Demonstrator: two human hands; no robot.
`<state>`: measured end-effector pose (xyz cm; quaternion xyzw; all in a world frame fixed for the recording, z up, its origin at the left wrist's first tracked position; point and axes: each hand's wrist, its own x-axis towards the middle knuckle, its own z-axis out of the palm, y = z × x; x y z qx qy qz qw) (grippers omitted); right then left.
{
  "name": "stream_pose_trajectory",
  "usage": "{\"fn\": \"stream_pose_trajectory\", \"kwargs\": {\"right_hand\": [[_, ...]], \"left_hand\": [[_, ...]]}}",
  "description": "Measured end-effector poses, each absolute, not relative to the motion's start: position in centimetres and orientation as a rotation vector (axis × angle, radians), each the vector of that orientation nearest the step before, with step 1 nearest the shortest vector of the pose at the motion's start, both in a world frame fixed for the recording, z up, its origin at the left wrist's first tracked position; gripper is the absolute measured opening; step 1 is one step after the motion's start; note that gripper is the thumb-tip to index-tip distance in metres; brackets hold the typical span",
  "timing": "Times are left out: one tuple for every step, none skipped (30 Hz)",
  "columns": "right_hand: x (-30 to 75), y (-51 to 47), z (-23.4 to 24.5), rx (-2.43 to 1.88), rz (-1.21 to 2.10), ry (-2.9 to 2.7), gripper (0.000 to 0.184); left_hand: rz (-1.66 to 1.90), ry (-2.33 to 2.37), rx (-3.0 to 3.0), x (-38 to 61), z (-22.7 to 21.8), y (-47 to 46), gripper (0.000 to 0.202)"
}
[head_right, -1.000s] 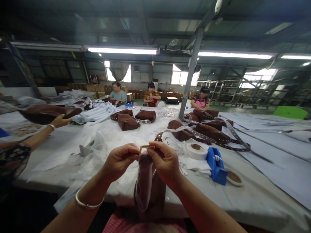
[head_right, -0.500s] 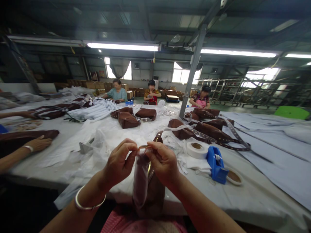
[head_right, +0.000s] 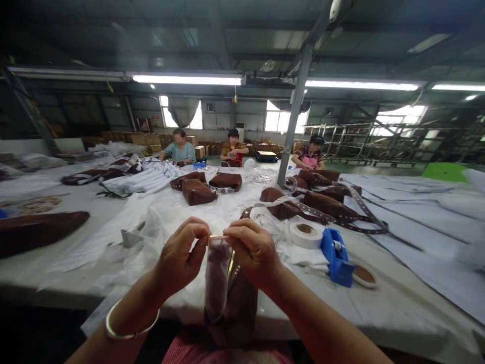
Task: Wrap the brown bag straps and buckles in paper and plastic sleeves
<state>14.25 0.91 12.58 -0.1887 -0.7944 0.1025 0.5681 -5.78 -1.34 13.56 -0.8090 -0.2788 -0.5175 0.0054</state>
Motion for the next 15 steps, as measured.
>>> {"fn": "stream_pose_trajectory", "kwargs": {"right_hand": [[14.2,0.8,12.7,-0.435,0.252,-1.873,0.02],[14.1,0.7,12.8,-0.427,0.276,-1.87,0.02],[14.0,0.7,12.9,-0.424,0.31,-1.86,0.019],[13.9,0.6,12.9,-0.431,0.351,-1.841,0.018],[13.8,0.6,12.9,-0.452,0.397,-1.816,0.015],[13.8,0.5,12.9,-0.485,0.445,-1.794,0.012],[13.8,0.5,12.9,-0.524,0.489,-1.774,0.011],[13.8,0.4,12.9,-0.562,0.528,-1.753,0.011],[13.8,0.4,12.9,-0.596,0.564,-1.729,0.012],[13.8,0.3,12.8,-0.624,0.598,-1.704,0.013],[13.7,0.3,12.8,-0.645,0.625,-1.679,0.014],[13.7,0.3,12.8,-0.661,0.64,-1.659,0.015],[13.6,0.3,12.8,-0.675,0.644,-1.647,0.016],[13.5,0.3,12.8,-0.684,0.644,-1.64,0.017],[13.4,0.3,12.9,-0.686,0.648,-1.637,0.017]], "left_hand": [[-1.615,-0.864,-2.519,-5.8,13.8,-1.4,0.014],[-1.619,-0.855,-2.502,-5.8,14.0,-1.5,0.014],[-1.629,-0.85,-2.485,-5.7,14.1,-1.5,0.013],[-1.647,-0.857,-2.468,-5.7,14.1,-1.6,0.012],[-1.675,-0.885,-2.451,-5.6,14.1,-1.6,0.01],[-1.721,-0.937,-2.444,-5.5,13.8,-1.6,0.007],[-1.796,-1.024,-2.453,-5.3,13.5,-1.7,0.007],[-1.904,-1.129,-2.483,-5.2,13.1,-1.7,0.009],[-2.036,-1.234,-2.534,-5.1,12.6,-1.8,0.013],[-2.174,-1.312,-2.61,-4.9,12.0,-2.0,0.017],[-2.297,-1.339,-2.717,-4.7,11.6,-2.1,0.023],[-2.381,-1.323,-2.844,-4.5,11.2,-2.3,0.03],[-2.401,-1.3,-2.962,-4.3,10.9,-2.5,0.036],[-2.369,-1.307,-3.041,-4.1,10.7,-2.7,0.039],[-2.328,-1.359,-3.064,-3.9,10.7,-3.0,0.039]]}}
